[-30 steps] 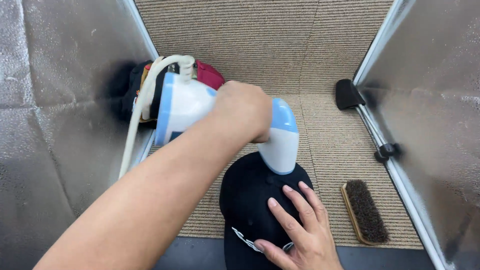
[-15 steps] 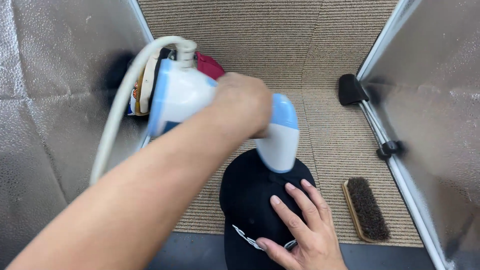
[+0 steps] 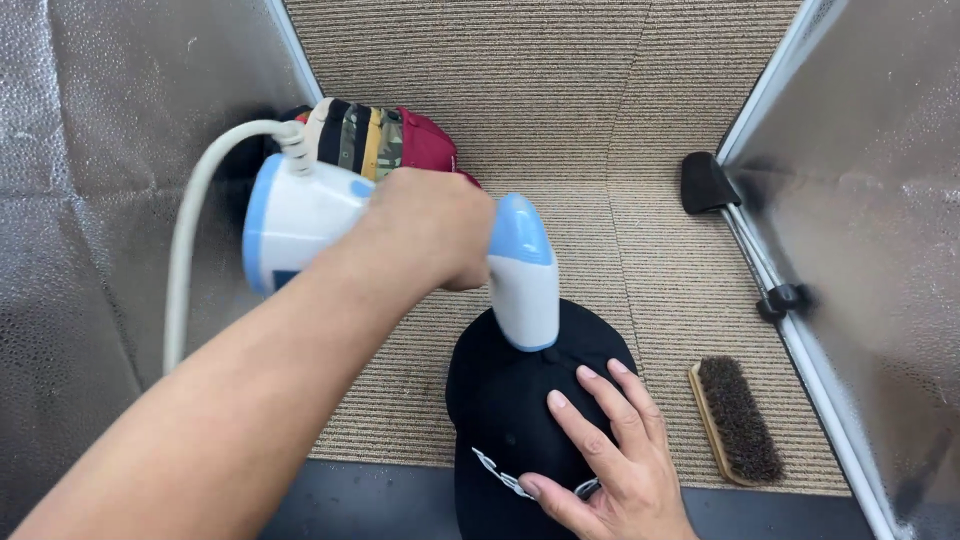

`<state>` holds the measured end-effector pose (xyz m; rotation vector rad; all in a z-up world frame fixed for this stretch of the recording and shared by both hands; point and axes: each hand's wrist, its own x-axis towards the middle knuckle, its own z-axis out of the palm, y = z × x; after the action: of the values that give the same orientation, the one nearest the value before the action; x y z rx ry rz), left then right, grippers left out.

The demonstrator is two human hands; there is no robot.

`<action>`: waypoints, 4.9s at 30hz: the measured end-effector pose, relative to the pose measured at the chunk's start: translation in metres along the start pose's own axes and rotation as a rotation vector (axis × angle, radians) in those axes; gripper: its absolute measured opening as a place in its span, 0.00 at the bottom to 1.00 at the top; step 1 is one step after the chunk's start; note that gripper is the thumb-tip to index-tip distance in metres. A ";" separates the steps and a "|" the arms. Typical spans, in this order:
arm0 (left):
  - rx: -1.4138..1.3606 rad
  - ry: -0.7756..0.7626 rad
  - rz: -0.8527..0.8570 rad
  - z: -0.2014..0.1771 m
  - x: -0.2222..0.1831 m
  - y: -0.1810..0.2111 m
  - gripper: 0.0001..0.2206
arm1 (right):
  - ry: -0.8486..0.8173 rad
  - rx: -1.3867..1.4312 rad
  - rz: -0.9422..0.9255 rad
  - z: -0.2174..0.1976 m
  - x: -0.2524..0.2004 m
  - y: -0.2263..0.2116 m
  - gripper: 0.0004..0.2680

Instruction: Steaming and brushing a black baseball cap to remove wrinkles and lint in a detailing booth.

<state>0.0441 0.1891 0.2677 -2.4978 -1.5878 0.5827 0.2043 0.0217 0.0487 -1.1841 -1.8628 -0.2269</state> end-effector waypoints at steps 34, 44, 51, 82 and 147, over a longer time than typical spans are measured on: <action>-0.087 -0.027 -0.008 0.005 -0.006 -0.008 0.15 | -0.032 0.004 0.002 -0.002 0.003 -0.004 0.26; 0.038 -0.022 0.104 -0.031 0.041 0.071 0.22 | -0.049 -0.014 0.020 -0.004 0.002 -0.002 0.26; -0.016 -0.018 0.018 -0.018 0.034 0.043 0.22 | -0.055 -0.009 -0.031 -0.005 0.004 0.001 0.27; -0.006 -0.004 -0.018 0.003 0.016 0.004 0.20 | -0.065 -0.005 -0.018 -0.008 0.008 -0.005 0.26; -0.006 0.539 -0.045 0.139 -0.154 0.020 0.20 | -0.747 0.148 0.613 -0.012 0.130 0.020 0.23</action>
<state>-0.0497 0.0287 0.1731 -2.3356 -1.4197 -0.1041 0.2085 0.1083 0.1480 -1.8166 -1.9426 0.7758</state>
